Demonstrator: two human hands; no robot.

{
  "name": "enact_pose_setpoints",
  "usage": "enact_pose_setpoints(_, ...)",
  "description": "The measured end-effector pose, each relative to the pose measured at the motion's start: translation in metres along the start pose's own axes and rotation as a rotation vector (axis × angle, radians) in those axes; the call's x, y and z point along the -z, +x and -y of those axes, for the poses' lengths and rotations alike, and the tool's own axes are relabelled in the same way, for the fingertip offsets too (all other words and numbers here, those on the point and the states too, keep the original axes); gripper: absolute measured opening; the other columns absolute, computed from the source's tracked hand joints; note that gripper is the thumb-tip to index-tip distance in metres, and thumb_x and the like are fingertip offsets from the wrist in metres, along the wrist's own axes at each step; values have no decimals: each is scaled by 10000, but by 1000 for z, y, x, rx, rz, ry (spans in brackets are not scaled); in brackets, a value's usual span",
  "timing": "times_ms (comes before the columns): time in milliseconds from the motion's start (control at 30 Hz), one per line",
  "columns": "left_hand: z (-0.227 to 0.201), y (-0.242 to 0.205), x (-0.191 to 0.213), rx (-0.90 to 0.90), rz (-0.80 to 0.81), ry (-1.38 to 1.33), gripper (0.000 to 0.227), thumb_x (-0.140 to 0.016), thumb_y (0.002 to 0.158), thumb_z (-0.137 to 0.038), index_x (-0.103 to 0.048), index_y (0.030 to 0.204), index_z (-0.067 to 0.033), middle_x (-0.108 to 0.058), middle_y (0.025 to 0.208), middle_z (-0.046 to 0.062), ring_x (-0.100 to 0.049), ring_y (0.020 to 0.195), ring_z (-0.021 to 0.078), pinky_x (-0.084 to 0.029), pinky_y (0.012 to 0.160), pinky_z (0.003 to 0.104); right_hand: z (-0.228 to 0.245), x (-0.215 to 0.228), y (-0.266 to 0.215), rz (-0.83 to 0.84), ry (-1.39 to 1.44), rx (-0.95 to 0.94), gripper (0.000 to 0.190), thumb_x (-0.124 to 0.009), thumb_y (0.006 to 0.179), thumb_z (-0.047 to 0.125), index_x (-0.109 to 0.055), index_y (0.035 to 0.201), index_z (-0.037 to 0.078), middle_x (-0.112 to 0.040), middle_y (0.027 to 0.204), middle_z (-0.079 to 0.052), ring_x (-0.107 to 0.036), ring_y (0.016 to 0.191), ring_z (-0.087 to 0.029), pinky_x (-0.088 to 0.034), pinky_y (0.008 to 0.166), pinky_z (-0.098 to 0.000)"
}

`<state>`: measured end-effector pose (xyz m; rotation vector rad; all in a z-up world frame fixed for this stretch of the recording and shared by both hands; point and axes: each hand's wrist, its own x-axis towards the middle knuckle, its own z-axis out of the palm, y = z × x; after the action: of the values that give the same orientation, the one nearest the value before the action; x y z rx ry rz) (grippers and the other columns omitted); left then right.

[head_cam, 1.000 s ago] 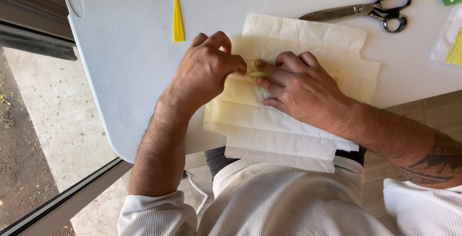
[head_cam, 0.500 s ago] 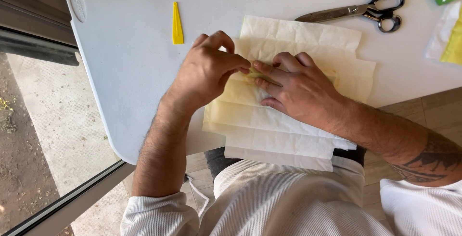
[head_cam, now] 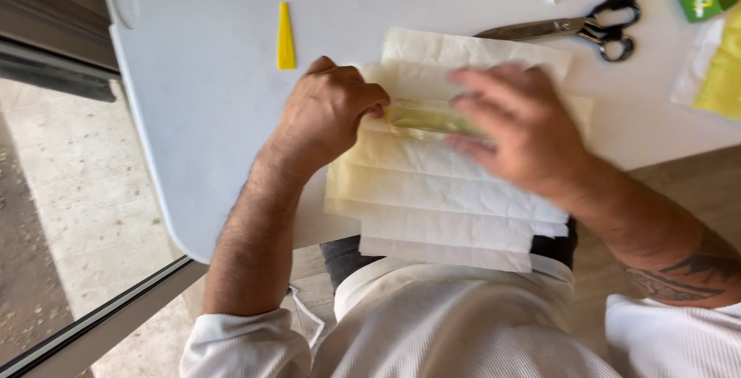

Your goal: Applying glue to the edges of a padded material and pressing them down to form seams, occasionally using scissors for adjustments.

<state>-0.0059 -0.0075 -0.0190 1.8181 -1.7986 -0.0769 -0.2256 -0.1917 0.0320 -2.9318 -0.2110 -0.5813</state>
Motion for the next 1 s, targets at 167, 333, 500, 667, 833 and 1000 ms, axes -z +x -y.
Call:
enact_pose_setpoints(167,-5,0,6,-36,-122,24,337,-624,803,153,-764,974,-102,-775,832,-6,-690,667,229,-475,798,372,-52,66,-33,9,49,-125,49,-820,1035,-49,-776,1044,-67,-760,1089,-194,-681,980,-337,-543,925,-480)
enact_pose_setpoints(333,-12,2,1,-86,-182,17,283,-756,860,130,-741,1064,-66,-762,944,26,-699,806,229,-460,830,388,-53,68,-52,296,179,-154,86,-764,936,16,-781,1008,-26,-724,942,-118,-671,822,-259,-589,797,-395)
enact_pose_setpoints(500,-12,3,-7,-74,-104,31,269,-797,826,55,-726,1047,-81,-762,899,20,-705,783,239,-467,821,401,-56,42,-59,411,75,-61,164,-781,877,42,-797,1030,97,-623,919,-59,-626,778,-291,-536,724,-446)
enact_pose_setpoints(667,-12,3,-8,42,1,55,246,-842,822,-75,-742,1038,-137,-772,867,-5,-745,894,206,-496,906,392,-51,27,-44,492,-5,-68,148,-646,842,-2,-743,774,86,-588,801,-19,-607,732,-245,-499,710,-417)
enact_pose_setpoints(833,-9,2,-10,34,-24,70,205,-836,830,-89,-733,1001,-133,-772,860,-19,-746,904,195,-492,914,392,-59,15,-42,616,-86,-22,156,-649,832,45,-739,716,100,-553,747,1,-596,712,-224,-465,701,-398)
enact_pose_setpoints(1000,-8,2,-12,38,-17,91,198,-839,838,-101,-742,1002,-157,-769,845,-21,-746,880,177,-480,952,400,-63,9,-41,718,-159,-16,155,-632,841,88,-761,781,148,-563,774,30,-619,753,-187,-443,723,-382)
